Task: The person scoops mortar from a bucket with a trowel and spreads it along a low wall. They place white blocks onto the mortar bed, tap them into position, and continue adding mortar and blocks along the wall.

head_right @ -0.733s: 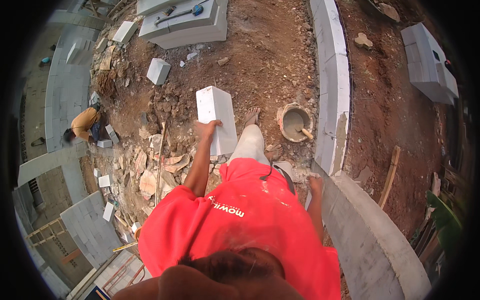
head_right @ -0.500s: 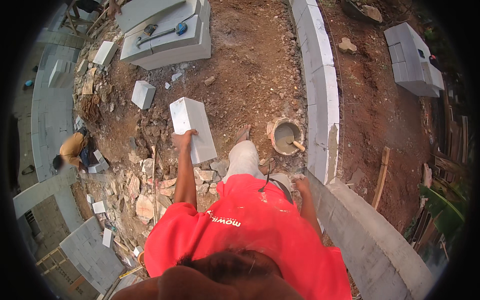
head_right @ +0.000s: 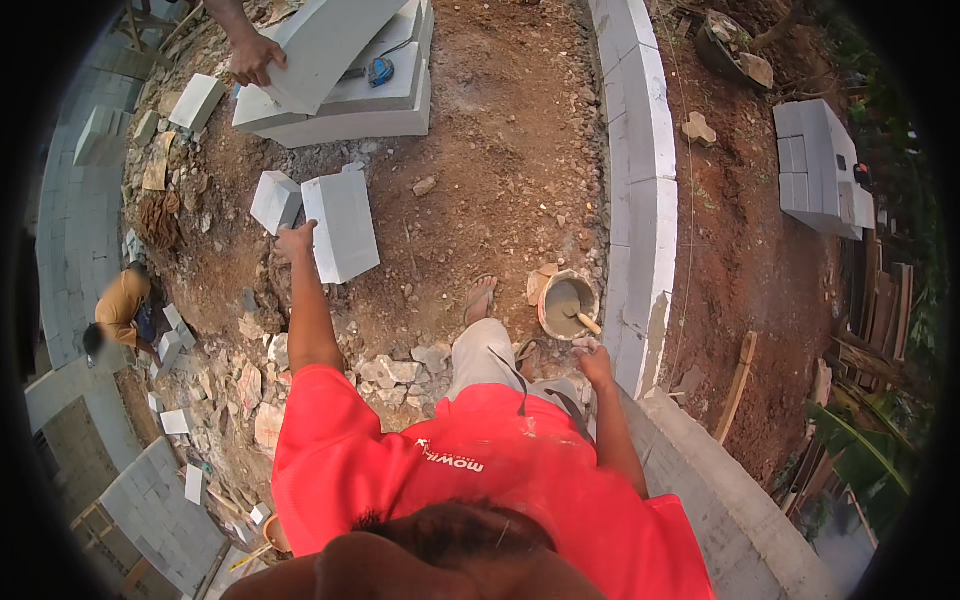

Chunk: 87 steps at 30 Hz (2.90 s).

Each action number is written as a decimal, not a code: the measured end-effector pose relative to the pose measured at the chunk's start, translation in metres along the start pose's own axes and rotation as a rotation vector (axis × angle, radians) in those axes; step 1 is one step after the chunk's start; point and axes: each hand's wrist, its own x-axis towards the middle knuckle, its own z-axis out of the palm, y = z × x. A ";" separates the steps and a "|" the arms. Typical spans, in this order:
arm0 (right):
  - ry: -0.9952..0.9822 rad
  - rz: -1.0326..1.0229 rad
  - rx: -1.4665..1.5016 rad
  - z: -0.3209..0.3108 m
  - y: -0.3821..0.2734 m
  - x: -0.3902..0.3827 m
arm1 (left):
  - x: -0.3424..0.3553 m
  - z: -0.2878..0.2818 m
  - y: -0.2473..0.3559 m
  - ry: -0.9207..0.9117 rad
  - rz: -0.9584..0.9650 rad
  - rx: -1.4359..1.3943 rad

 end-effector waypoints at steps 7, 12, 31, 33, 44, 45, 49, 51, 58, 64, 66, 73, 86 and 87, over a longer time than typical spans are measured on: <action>-0.068 0.081 -0.015 0.020 0.005 -0.006 | 0.056 -0.082 0.111 0.222 0.433 -0.690; 0.019 0.171 0.056 0.013 0.008 -0.012 | -0.019 -0.153 0.178 0.474 0.756 -0.619; 0.244 0.243 -0.035 0.018 0.078 -0.036 | 0.132 -0.108 0.329 -0.077 0.483 0.171; 0.228 0.320 -0.096 0.025 0.011 -0.049 | 0.092 -0.102 0.318 0.226 0.333 0.160; 0.450 0.275 0.015 0.039 0.039 -0.053 | -0.090 -0.113 0.086 -0.382 0.222 -0.671; 0.431 0.254 -0.060 0.050 0.045 -0.051 | -0.116 -0.102 0.055 -0.317 0.159 -0.652; 0.317 0.166 -0.256 0.095 0.023 -0.034 | -0.191 -0.098 -0.016 -0.497 0.296 -0.229; 0.105 0.129 -0.402 0.101 -0.002 -0.016 | -0.192 -0.068 -0.051 -0.564 0.324 -0.038; 0.090 -0.279 -0.425 0.107 -0.072 -0.015 | -0.262 0.010 -0.105 -0.594 0.910 0.748; 0.054 -0.559 -0.618 0.091 -0.078 -0.022 | -0.329 -0.029 -0.038 -0.598 1.383 0.671; 0.063 -0.635 -0.660 0.069 -0.089 -0.021 | -0.355 -0.037 -0.002 -0.553 1.504 0.637; 0.224 -0.868 -0.609 -0.064 -0.090 -0.004 | -0.488 -0.080 0.138 -0.442 1.869 0.635; 0.883 -0.313 -0.456 -0.323 0.050 -0.088 | -0.838 0.060 0.301 -0.394 2.674 0.160; 0.914 -0.249 -0.499 -0.336 0.074 -0.082 | -0.865 0.074 0.300 -0.352 2.697 0.151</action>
